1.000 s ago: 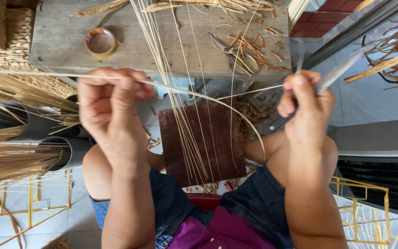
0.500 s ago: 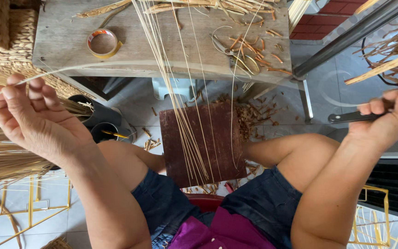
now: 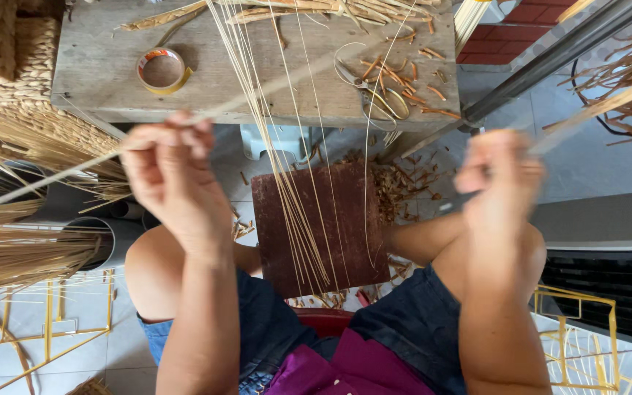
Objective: The person sits on a low stool and uses a small knife to split and shave long bamboo strips into thin, even weaving strands, drawing the knife along each strip and setting finished strands with a growing bundle of processed strips on the work board.
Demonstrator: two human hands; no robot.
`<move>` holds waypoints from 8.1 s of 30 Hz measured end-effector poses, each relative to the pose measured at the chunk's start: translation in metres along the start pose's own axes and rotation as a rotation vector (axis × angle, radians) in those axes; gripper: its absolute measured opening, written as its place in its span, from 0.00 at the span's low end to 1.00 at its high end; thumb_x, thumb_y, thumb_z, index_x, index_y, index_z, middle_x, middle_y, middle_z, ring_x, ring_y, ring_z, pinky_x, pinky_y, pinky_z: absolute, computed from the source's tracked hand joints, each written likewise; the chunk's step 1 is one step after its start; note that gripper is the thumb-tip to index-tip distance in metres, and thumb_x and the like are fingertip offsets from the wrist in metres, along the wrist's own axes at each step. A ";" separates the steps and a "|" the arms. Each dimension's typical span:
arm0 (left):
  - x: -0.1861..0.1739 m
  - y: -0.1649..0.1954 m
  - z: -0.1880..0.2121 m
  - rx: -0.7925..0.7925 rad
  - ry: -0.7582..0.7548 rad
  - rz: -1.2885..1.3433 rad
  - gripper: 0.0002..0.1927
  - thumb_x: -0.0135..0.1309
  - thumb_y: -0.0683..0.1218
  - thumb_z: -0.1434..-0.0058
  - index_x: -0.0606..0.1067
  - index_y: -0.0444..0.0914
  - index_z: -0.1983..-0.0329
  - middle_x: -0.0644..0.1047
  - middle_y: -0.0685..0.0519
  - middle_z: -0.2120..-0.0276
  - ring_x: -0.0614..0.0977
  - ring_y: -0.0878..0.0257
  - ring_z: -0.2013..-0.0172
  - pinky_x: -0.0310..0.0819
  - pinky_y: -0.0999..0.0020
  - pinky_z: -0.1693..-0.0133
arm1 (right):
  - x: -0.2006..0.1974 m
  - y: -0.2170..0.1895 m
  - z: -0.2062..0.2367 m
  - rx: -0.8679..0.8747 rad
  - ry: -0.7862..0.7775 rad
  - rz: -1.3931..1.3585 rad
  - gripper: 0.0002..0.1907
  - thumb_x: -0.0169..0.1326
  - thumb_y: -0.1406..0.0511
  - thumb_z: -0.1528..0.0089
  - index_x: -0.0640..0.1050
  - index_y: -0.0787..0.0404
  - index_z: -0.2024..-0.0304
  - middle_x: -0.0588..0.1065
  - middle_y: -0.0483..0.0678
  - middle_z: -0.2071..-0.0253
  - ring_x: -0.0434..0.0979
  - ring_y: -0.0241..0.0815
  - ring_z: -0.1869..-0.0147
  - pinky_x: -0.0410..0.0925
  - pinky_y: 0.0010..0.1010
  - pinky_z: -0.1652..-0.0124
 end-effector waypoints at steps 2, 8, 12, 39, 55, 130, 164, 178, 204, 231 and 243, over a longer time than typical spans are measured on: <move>0.022 -0.012 0.018 -0.075 -0.049 0.008 0.04 0.52 0.39 0.22 0.69 0.35 0.50 0.79 0.45 0.54 0.80 0.62 0.60 0.79 0.65 0.50 | 0.065 0.017 0.030 0.180 -0.222 0.049 0.14 0.54 0.59 0.29 0.80 0.65 0.56 0.70 0.41 0.74 0.62 0.28 0.77 0.55 0.21 0.78; 0.041 -0.028 0.047 -0.234 -0.162 -0.015 0.07 0.54 0.38 0.24 0.69 0.36 0.48 0.79 0.43 0.54 0.83 0.57 0.55 0.79 0.64 0.50 | 0.120 0.006 0.044 0.279 -0.399 -0.284 0.24 0.54 0.56 0.30 0.75 0.63 0.37 0.72 0.43 0.66 0.60 0.28 0.76 0.58 0.22 0.74; 0.031 -0.024 0.055 -0.264 -0.234 0.008 0.07 0.55 0.38 0.25 0.69 0.36 0.50 0.79 0.42 0.55 0.84 0.54 0.54 0.80 0.60 0.48 | 0.110 0.016 0.033 0.340 -0.271 -0.358 0.17 0.54 0.56 0.28 0.77 0.64 0.47 0.71 0.44 0.67 0.59 0.29 0.76 0.56 0.23 0.75; 0.113 -0.022 0.041 -0.298 -0.752 -0.842 0.09 0.59 0.41 0.33 0.81 0.35 0.52 0.83 0.51 0.65 0.86 0.65 0.66 0.80 0.70 0.64 | 0.134 -0.009 0.052 0.060 -0.446 -0.147 0.15 0.54 0.61 0.25 0.75 0.70 0.50 0.74 0.51 0.64 0.66 0.33 0.72 0.62 0.25 0.70; 0.072 -0.030 0.043 -0.392 -0.676 -0.848 0.07 0.60 0.39 0.35 0.82 0.34 0.56 0.85 0.51 0.65 0.84 0.69 0.70 0.80 0.75 0.67 | 0.132 -0.008 0.061 0.136 -0.563 0.017 0.18 0.49 0.70 0.28 0.66 0.64 0.35 0.73 0.48 0.69 0.69 0.32 0.70 0.64 0.22 0.69; 0.039 -0.086 0.081 -0.794 -0.644 -0.585 0.08 0.55 0.43 0.32 0.81 0.36 0.54 0.82 0.58 0.69 0.82 0.75 0.68 0.72 0.80 0.73 | 0.043 -0.045 0.014 0.008 -0.303 -0.112 0.18 0.51 0.66 0.21 0.68 0.67 0.31 0.71 0.49 0.73 0.62 0.32 0.78 0.59 0.21 0.74; 0.076 -0.080 0.113 -1.108 -0.536 -0.137 0.13 0.52 0.51 0.27 0.78 0.37 0.57 0.77 0.56 0.75 0.75 0.74 0.78 0.67 0.81 0.76 | 0.137 0.001 0.096 0.254 -0.827 0.046 0.16 0.48 0.70 0.28 0.66 0.66 0.38 0.74 0.47 0.57 0.74 0.30 0.65 0.64 0.18 0.72; 0.084 -0.071 0.121 -1.146 -0.546 -0.016 0.14 0.50 0.52 0.26 0.77 0.37 0.59 0.73 0.58 0.77 0.72 0.75 0.78 0.65 0.81 0.76 | 0.135 -0.002 0.102 0.250 -0.844 0.005 0.14 0.49 0.69 0.27 0.68 0.65 0.40 0.74 0.46 0.63 0.70 0.27 0.70 0.62 0.17 0.72; 0.081 -0.071 0.131 -1.245 -0.480 0.204 0.13 0.53 0.50 0.26 0.76 0.34 0.58 0.73 0.57 0.76 0.73 0.73 0.77 0.65 0.79 0.76 | 0.136 -0.005 0.107 0.289 -0.894 -0.049 0.15 0.49 0.69 0.28 0.66 0.66 0.40 0.75 0.48 0.60 0.70 0.28 0.68 0.63 0.17 0.73; 0.089 -0.077 0.137 -1.171 -0.597 -0.048 0.14 0.52 0.52 0.28 0.76 0.36 0.57 0.77 0.56 0.73 0.76 0.73 0.76 0.72 0.79 0.73 | 0.126 -0.003 0.098 0.230 -0.809 0.071 0.10 0.50 0.68 0.28 0.68 0.66 0.46 0.73 0.47 0.68 0.69 0.29 0.71 0.62 0.18 0.74; 0.074 -0.075 0.145 -1.287 -0.580 0.021 0.15 0.55 0.51 0.29 0.77 0.33 0.62 0.73 0.56 0.81 0.72 0.71 0.81 0.66 0.76 0.77 | 0.098 -0.012 0.066 0.175 -0.630 0.069 0.12 0.51 0.67 0.29 0.68 0.65 0.45 0.74 0.48 0.73 0.65 0.28 0.77 0.60 0.18 0.75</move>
Point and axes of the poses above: each hand's wrist, its own z-axis away from the middle knuckle, its own x-axis out of the palm, y = z × x, the point moved 9 cm from there along -z, towards the middle knuckle
